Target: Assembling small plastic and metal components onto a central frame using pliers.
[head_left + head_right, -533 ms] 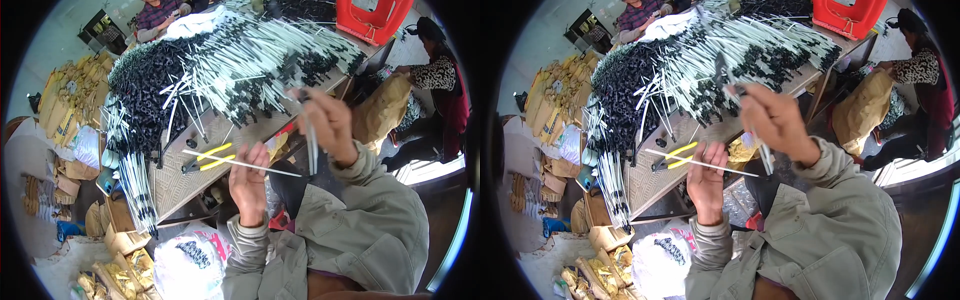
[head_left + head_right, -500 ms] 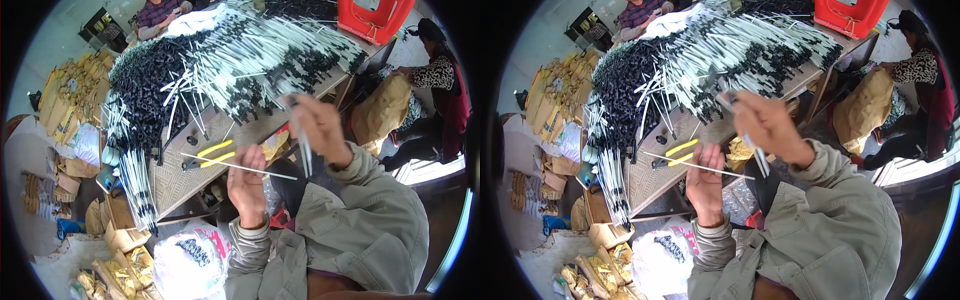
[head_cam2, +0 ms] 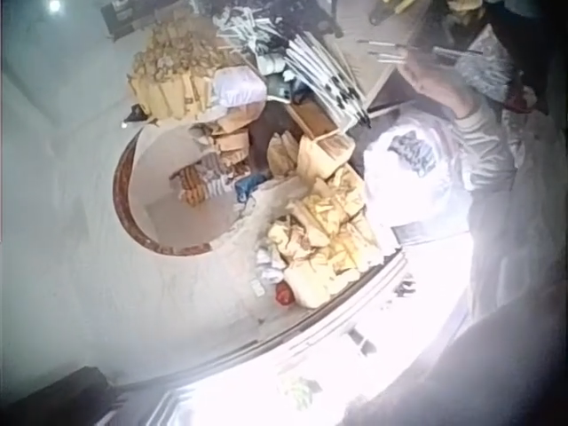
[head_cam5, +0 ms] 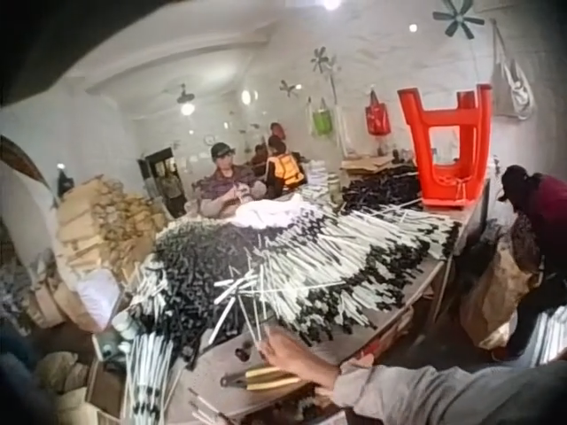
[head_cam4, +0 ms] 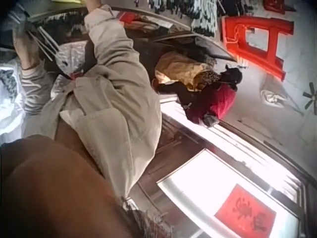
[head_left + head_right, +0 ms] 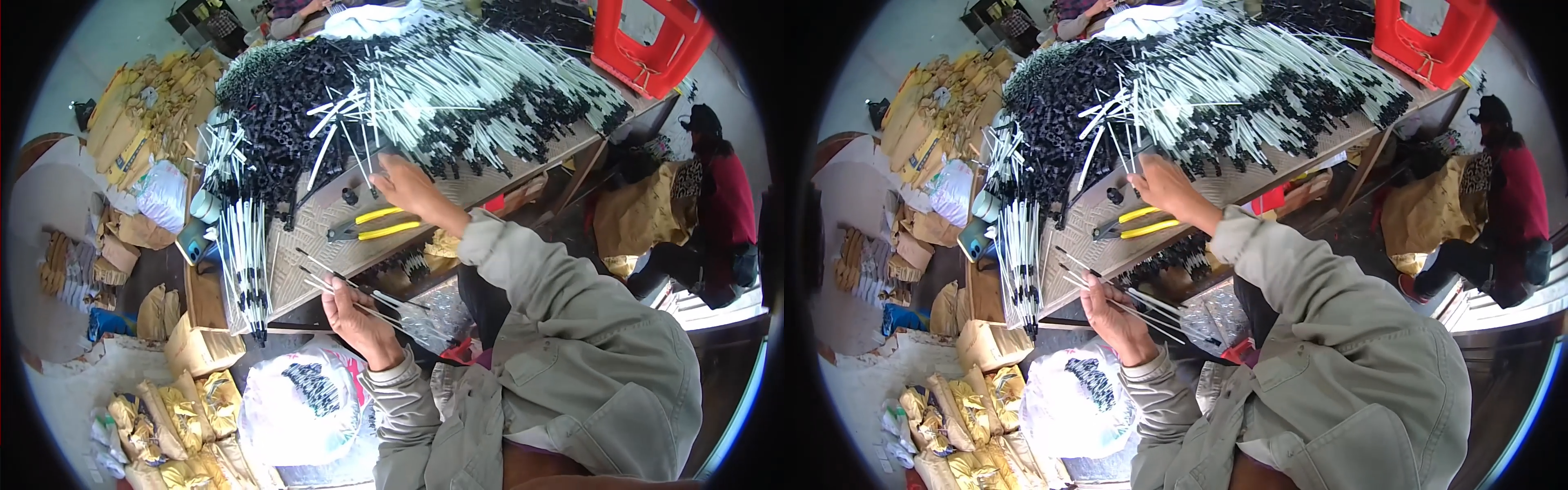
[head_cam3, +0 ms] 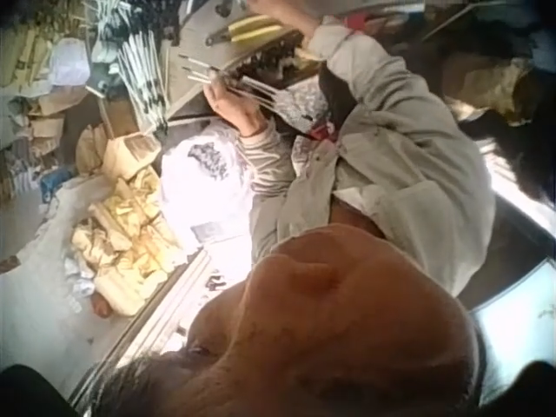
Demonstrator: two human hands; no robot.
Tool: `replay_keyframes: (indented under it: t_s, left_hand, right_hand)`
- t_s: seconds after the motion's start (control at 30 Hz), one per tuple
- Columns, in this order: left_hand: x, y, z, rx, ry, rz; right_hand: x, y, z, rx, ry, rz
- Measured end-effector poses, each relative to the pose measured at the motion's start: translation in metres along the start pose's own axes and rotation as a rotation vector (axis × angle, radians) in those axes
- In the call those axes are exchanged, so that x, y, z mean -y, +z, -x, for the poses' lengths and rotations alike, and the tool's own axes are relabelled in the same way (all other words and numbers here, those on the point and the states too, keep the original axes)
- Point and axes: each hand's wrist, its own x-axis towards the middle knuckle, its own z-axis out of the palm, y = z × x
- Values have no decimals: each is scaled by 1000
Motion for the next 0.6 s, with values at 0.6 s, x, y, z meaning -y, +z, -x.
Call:
replay_keyframes:
  t_s: [0.6]
  left_hand:
    - [-50,-19,-23,116,155,-18]
  right_hand:
    - [39,32,14,342,266,-1219]
